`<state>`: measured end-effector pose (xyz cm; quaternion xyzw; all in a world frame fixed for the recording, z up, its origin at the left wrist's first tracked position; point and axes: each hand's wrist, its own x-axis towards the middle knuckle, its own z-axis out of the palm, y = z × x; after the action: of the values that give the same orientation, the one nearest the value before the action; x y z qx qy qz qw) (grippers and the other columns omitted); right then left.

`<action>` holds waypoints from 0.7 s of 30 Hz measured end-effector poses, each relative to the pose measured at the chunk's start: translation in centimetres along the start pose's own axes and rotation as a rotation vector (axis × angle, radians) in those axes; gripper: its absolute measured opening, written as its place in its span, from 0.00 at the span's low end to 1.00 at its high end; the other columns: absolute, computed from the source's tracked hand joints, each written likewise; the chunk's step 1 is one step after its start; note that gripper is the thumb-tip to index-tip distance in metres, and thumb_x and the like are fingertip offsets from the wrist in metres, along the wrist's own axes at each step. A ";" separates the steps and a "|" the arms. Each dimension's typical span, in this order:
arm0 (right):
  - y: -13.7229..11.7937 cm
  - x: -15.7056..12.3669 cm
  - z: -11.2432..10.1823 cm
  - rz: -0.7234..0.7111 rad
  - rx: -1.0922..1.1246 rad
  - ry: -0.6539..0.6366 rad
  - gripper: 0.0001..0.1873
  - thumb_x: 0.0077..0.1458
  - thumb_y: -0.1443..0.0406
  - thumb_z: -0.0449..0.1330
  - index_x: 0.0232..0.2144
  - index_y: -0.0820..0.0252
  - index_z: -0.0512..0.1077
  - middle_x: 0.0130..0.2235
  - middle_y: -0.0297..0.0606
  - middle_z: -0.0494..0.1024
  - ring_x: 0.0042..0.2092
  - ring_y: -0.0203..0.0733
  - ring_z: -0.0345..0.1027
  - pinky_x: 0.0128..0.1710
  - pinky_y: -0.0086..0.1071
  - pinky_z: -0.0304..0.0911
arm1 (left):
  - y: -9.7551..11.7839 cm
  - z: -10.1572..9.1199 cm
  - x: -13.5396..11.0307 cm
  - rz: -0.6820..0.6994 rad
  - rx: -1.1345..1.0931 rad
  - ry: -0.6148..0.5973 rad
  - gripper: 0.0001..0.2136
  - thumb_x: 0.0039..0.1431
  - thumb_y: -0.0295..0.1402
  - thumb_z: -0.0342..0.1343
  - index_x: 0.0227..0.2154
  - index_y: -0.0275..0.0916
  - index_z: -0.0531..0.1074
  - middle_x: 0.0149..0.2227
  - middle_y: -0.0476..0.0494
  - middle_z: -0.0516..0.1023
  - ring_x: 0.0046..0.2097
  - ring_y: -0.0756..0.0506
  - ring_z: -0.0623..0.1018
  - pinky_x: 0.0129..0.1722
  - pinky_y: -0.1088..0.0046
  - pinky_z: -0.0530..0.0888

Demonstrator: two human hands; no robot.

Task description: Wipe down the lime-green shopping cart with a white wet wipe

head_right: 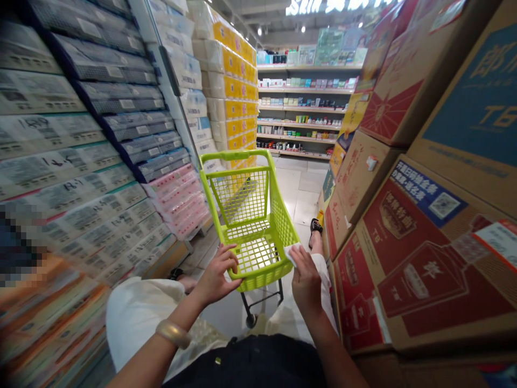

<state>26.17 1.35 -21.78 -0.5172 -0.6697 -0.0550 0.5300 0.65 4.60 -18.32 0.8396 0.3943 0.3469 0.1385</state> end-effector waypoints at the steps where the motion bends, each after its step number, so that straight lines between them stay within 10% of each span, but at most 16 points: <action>1: -0.2 -0.1 0.2 -0.004 0.001 0.000 0.24 0.60 0.75 0.48 0.52 0.55 0.74 0.51 0.42 0.79 0.59 0.46 0.68 0.59 0.47 0.66 | 0.1 0.0 0.0 -0.002 -0.001 0.000 0.12 0.43 0.24 0.64 0.22 0.41 0.64 0.34 0.47 0.75 0.59 0.37 0.69 0.66 0.43 0.53; 7: -5.0 -1.2 2.6 -0.309 0.155 -0.275 0.27 0.59 0.76 0.48 0.57 0.53 0.70 0.54 0.38 0.77 0.61 0.43 0.65 0.59 0.44 0.66 | 0.3 0.2 0.2 0.009 0.015 0.025 0.11 0.44 0.24 0.62 0.22 0.42 0.65 0.33 0.46 0.75 0.59 0.37 0.69 0.66 0.44 0.55; 14: -2.2 -0.4 0.9 -0.090 0.014 -0.073 0.25 0.60 0.76 0.47 0.54 0.55 0.73 0.51 0.43 0.79 0.59 0.48 0.68 0.59 0.51 0.65 | 0.3 0.2 0.1 0.009 0.024 0.021 0.11 0.42 0.24 0.64 0.22 0.42 0.65 0.34 0.46 0.75 0.58 0.36 0.69 0.66 0.44 0.55; 21: -5.6 -0.9 2.5 -0.342 0.129 -0.298 0.24 0.60 0.76 0.48 0.54 0.55 0.72 0.54 0.38 0.78 0.61 0.44 0.66 0.58 0.44 0.67 | 0.4 0.4 0.1 0.014 0.026 0.037 0.10 0.45 0.25 0.62 0.22 0.41 0.65 0.34 0.46 0.75 0.58 0.37 0.70 0.66 0.44 0.56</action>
<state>20.22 -0.25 -20.89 -0.3639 -0.8206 -0.0241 0.4400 1.19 4.40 -18.32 0.8375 0.3955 0.3583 0.1177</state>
